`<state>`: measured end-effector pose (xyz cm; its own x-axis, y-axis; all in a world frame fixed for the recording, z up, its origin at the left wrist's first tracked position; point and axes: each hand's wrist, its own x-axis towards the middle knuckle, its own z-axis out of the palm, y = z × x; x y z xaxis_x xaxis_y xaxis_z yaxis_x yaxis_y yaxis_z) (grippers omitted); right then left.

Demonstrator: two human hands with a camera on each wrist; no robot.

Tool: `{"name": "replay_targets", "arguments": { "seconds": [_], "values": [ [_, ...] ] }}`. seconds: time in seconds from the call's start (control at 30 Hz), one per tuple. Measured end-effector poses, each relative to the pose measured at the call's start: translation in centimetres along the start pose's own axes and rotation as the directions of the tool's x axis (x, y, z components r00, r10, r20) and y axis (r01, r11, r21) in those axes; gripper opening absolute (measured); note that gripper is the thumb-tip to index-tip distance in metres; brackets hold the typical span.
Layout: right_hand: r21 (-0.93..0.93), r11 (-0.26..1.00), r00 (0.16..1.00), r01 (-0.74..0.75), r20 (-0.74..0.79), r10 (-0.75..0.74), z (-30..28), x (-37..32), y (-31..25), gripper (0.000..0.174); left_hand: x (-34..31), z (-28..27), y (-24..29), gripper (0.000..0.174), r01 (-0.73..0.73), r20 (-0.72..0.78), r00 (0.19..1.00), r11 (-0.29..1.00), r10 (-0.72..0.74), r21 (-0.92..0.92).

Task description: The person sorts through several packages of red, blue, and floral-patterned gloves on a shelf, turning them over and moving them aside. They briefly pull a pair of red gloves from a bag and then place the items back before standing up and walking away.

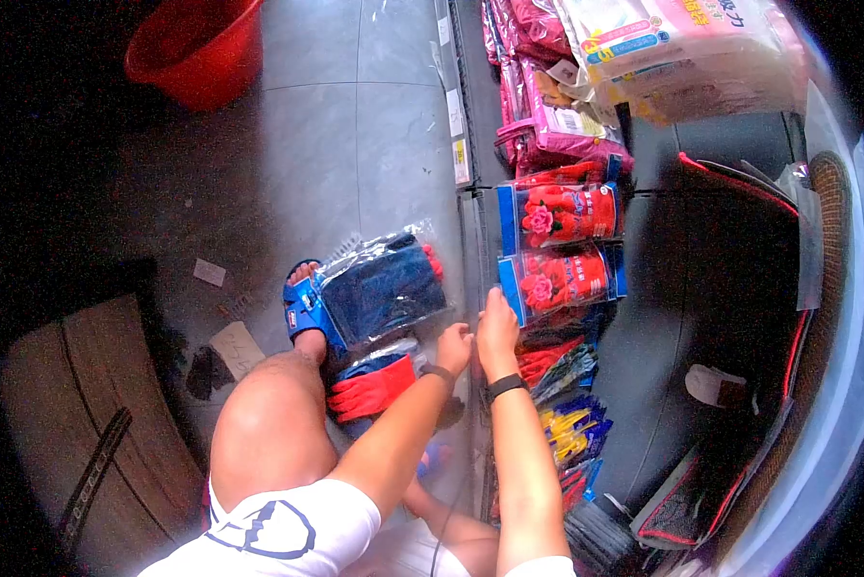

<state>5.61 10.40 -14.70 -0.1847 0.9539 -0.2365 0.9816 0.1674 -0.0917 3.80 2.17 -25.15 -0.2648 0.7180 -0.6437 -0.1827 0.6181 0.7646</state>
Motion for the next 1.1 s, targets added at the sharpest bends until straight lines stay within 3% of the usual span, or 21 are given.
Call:
{"name": "replay_targets", "arguments": {
  "seconds": [0.2,0.3,0.4,0.5,0.6,0.8,0.97,1.1],
  "values": [
    [-0.008,0.991,0.989,-0.135,-0.061,0.134,-0.2,-1.0,-0.4,0.022,-1.3,0.7,0.2,0.034,-0.008,-0.038,0.999,0.999,0.010,0.036],
    [0.119,0.991,0.991,-0.064,-0.107,0.077,0.2,-2.4,0.4,0.029,-1.8,0.7,0.5,0.033,-0.004,-0.062,0.998,1.000,0.006,0.025],
    [0.134,0.984,0.986,-0.115,-0.103,0.129,0.0,-3.1,0.3,0.029,-2.5,0.6,1.0,0.031,0.056,-0.079,0.995,0.998,-0.058,-0.032],
    [0.098,0.994,0.988,-0.053,-0.136,0.066,0.1,-3.5,0.6,0.024,-2.2,1.1,0.3,0.033,0.090,-0.071,0.993,0.993,-0.095,-0.072],
    [-0.074,0.992,0.983,0.101,-0.145,-0.110,0.4,-3.5,1.4,0.018,-2.3,0.8,0.7,0.037,0.147,-0.039,0.988,0.983,-0.152,-0.112],
    [-0.115,0.985,0.981,0.126,-0.132,-0.141,0.4,-2.4,1.3,0.013,-2.3,1.2,0.3,0.044,0.190,-0.035,0.979,0.967,-0.199,-0.171],
    [-0.024,1.000,0.994,0.011,-0.108,-0.013,0.6,-2.8,1.5,0.015,-1.2,3.8,-2.6,0.051,0.259,0.020,0.963,0.906,-0.267,-0.335],
    [0.036,0.998,0.994,-0.049,-0.093,0.052,0.2,-2.8,1.0,0.016,-1.3,3.4,-2.5,0.055,0.256,0.021,0.965,0.927,-0.261,-0.273]
  ]
}}
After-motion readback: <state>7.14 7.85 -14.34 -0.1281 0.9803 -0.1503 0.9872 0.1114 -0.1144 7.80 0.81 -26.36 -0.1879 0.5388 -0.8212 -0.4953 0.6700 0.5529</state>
